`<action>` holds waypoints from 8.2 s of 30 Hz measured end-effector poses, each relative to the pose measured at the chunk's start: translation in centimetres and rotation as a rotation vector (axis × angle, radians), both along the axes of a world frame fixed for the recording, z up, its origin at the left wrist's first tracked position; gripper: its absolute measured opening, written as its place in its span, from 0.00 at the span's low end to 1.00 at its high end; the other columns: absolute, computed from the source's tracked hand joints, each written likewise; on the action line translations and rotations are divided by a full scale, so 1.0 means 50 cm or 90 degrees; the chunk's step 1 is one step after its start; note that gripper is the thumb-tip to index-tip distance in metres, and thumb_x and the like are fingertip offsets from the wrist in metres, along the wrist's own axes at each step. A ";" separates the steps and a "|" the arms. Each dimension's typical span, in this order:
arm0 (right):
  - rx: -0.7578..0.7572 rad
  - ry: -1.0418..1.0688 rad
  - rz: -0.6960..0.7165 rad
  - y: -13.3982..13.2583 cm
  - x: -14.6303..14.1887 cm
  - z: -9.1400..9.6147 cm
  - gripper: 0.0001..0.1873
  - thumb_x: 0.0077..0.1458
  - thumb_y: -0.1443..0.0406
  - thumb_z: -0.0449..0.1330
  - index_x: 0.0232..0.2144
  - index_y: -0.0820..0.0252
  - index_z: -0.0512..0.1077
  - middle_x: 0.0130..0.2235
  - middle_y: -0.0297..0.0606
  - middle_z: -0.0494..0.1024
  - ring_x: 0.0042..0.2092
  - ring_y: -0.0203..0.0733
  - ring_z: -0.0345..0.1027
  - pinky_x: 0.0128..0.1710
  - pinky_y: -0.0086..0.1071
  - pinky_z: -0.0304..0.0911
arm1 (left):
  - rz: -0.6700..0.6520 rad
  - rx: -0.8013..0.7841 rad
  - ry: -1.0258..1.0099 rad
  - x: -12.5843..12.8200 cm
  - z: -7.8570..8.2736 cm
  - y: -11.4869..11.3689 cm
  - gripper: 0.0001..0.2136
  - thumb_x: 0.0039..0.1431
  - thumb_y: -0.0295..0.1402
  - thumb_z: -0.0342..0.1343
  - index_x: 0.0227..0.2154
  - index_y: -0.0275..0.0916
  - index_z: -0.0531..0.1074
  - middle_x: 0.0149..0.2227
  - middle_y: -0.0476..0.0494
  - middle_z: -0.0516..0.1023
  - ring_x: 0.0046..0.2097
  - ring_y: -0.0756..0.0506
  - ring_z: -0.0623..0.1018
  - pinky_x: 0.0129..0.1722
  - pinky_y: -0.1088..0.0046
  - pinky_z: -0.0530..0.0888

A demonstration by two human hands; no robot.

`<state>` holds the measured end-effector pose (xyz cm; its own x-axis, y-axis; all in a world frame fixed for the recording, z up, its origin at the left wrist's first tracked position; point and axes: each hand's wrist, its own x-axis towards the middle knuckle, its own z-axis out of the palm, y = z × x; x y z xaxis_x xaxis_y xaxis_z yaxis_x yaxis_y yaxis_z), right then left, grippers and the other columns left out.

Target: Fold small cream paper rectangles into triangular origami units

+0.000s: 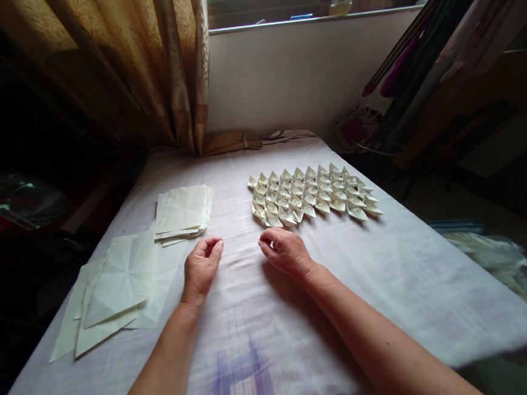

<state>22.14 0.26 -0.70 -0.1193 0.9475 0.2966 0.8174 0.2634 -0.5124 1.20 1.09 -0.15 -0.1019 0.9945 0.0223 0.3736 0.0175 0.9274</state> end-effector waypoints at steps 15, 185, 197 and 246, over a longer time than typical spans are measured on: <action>0.028 0.064 0.020 0.004 -0.001 -0.047 0.06 0.56 0.67 0.57 0.28 0.57 0.73 0.29 0.34 0.77 0.31 0.36 0.68 0.34 0.27 0.57 | 0.078 0.079 0.657 -0.061 0.018 0.160 0.14 0.56 0.35 0.55 0.44 0.36 0.70 0.46 0.35 0.76 0.50 0.36 0.75 0.49 0.63 0.69; -0.013 -0.069 0.045 -0.139 0.005 -0.024 0.11 0.51 0.61 0.63 0.38 0.56 0.71 0.53 0.43 0.71 0.61 0.54 0.54 0.59 0.49 0.49 | -0.518 0.296 0.609 0.006 -0.042 -0.138 0.29 0.65 0.45 0.48 0.65 0.38 0.55 0.66 0.41 0.59 0.67 0.40 0.58 0.65 0.56 0.55; -0.076 -0.083 0.035 -0.146 0.058 -0.022 0.13 0.51 0.61 0.64 0.41 0.53 0.72 0.58 0.42 0.68 0.63 0.54 0.53 0.60 0.52 0.49 | -0.630 0.234 0.608 -0.012 -0.006 -0.127 0.25 0.65 0.50 0.45 0.64 0.55 0.56 0.67 0.39 0.55 0.67 0.34 0.56 0.63 0.48 0.56; 0.028 -0.038 0.177 -0.167 0.080 -0.022 0.09 0.53 0.69 0.60 0.38 0.56 0.75 0.44 0.37 0.79 0.46 0.43 0.70 0.50 0.40 0.61 | -0.529 0.307 0.827 0.122 0.035 -0.139 0.07 0.59 0.20 0.50 0.34 0.33 0.72 0.31 0.37 0.77 0.31 0.40 0.79 0.29 0.66 0.75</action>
